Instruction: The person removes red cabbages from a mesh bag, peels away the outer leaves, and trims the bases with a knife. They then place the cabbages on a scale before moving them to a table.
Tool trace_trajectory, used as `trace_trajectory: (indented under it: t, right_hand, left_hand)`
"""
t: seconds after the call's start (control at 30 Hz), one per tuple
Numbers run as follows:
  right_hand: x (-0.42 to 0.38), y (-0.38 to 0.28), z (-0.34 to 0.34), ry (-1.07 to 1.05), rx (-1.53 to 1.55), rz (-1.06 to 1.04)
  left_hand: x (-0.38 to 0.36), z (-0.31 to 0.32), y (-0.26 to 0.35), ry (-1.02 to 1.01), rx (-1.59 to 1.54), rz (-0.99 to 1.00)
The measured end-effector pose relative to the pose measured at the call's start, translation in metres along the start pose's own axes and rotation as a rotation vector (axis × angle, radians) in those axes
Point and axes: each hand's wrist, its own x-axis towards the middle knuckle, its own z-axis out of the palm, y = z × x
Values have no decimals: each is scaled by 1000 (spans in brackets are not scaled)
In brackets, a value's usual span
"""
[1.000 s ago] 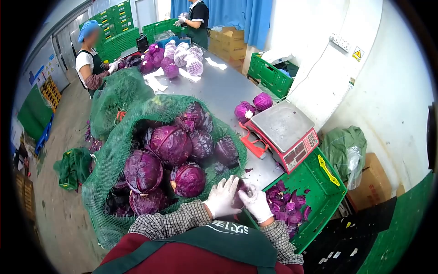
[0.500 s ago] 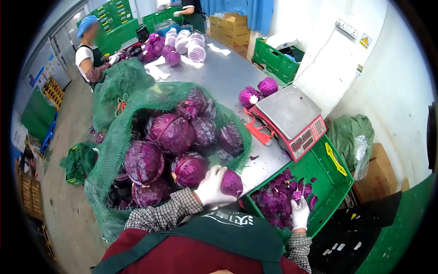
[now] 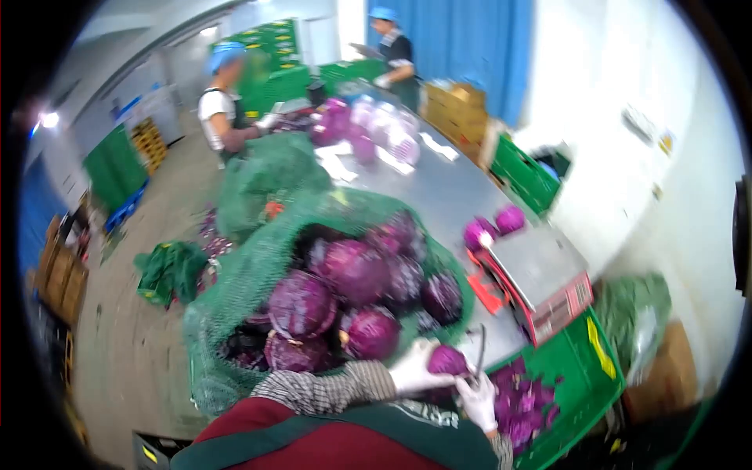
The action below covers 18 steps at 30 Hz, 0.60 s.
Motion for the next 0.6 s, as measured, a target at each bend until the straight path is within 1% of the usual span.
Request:
trace_trajectory:
  t: [0.03,0.07,0.1,0.13,0.17,0.2,0.23,0.27,0.33,0.37,0.47,0.5,0.6]
  right_hand:
    - [0,24,0,135,-471,-396]
    - [7,16,-6,146,-692,-455]
    - [6,16,-8,93,-702,-499]
    - [12,26,11,330,-233,-319]
    - [8,-27,-13,123,-170,-67]
    - [8,-39,-16,74,-100,109]
    - [8,-36,-14,76,-114,139]
    - [6,-31,-11,80,-126,174]
    - [6,-28,-7,128,-132,225]
    - [7,-32,-7,128,-149,256]
    - [11,-29,-8,108,-151,314]
    - [12,-35,-10,90,-195,400]
    - [14,-33,-8,152,-211,382]
  left_hand:
    - [1,11,-4,-40,-46,-78]
    - [4,17,-10,-80,-95,-148]
    - [6,8,-6,-132,-117,-229]
    - [7,1,3,-194,-150,-305]
    - [11,-1,3,-198,-141,-331]
    - [13,-1,4,-219,-136,-358]
    - [15,-2,6,-251,-189,-395]
    - [26,20,-17,-274,-161,-368]
    - [27,11,-9,-329,-258,-375]
    - [33,26,-20,-298,-203,-382]
    - [36,26,-18,-307,-162,-386]
    - [34,22,-12,-308,-169,-406]
    - [32,20,-9,-291,-179,-427]
